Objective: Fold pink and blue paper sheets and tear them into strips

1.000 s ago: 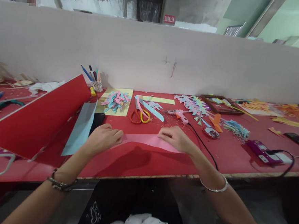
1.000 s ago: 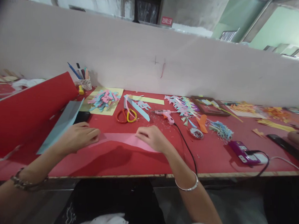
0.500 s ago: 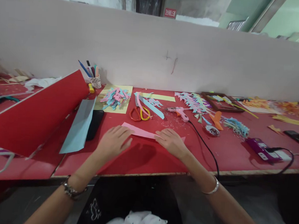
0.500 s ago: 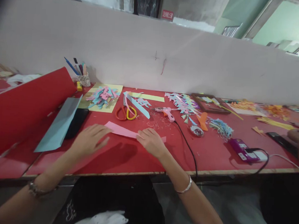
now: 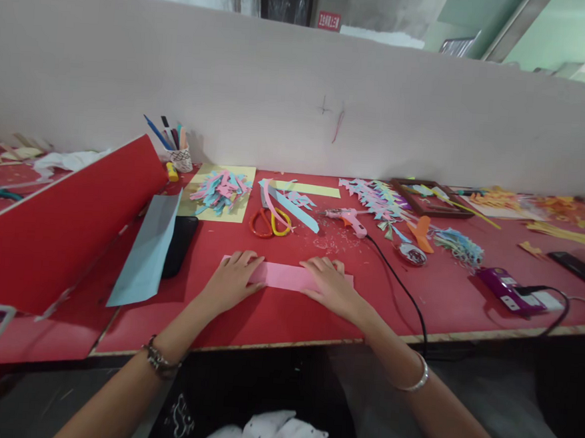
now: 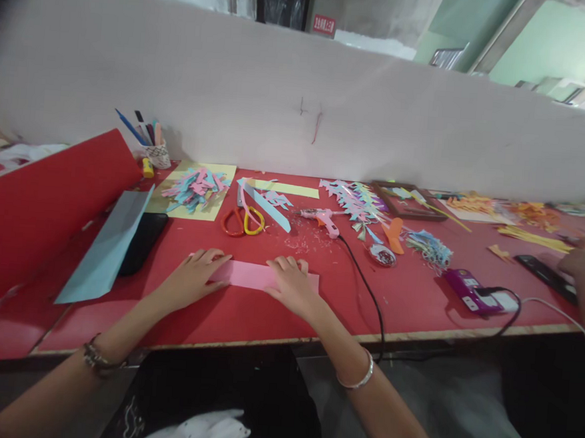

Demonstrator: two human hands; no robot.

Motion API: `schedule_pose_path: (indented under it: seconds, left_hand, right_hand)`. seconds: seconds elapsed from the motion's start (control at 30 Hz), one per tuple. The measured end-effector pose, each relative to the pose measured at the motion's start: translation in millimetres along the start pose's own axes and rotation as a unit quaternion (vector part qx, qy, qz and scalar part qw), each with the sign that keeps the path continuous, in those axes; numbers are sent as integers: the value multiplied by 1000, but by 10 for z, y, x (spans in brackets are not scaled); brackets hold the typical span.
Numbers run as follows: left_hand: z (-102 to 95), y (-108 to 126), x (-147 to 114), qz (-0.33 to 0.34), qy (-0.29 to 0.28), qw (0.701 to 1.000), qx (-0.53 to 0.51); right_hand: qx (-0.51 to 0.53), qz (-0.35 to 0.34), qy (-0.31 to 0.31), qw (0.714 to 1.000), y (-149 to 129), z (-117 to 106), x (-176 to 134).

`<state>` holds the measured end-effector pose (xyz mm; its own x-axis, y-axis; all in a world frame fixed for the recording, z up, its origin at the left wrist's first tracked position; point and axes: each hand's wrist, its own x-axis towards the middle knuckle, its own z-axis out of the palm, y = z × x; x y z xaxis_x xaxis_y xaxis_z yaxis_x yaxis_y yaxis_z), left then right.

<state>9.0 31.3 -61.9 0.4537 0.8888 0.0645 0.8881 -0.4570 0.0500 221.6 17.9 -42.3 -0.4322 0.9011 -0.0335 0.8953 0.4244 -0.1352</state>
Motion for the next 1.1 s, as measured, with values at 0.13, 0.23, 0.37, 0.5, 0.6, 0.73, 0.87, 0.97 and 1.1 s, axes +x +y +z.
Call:
schedule_pose_path:
  seconds: [0.13, 0.23, 0.37, 0.5, 0.6, 0.73, 0.87, 0.97, 1.1]
  left_hand:
    - [-43, -14, -20, -1, -4, 1000, -7]
    - [-47, -24, -27, -4, -10, 1000, -21]
    - [-37, -26, -35, 7, -9, 999, -35]
    - [-15, -29, -48, 42, 13, 999, -29]
    - [-17, -27, -55, 66, 58, 996, -9]
    - [-72, 7, -64, 105, 110, 988, 38]
    - [-122, 65, -90, 139, 86, 984, 67]
    - [-100, 88, -120, 137, 57, 988, 35]
    - [-13, 97, -185, 130, 29, 991, -18]
  right_hand:
    - [-10, -20, 16, 1000, 3, 1, -1]
    - [-11, -28, 61, 998, 5, 39, -11]
    - [-8, -18, 105, 994, 14, 100, 10]
    - [6, -16, 102, 995, 30, 122, 56]
    - [-5, -49, 122, 991, 26, 96, 71]
    - [-78, -113, 197, 971, -11, 47, 43]
    - [-146, -179, 242, 943, -39, 63, -5]
    - [-136, -200, 217, 946, -21, 117, -39]
    - [-102, -214, 126, 963, 23, 189, -87]
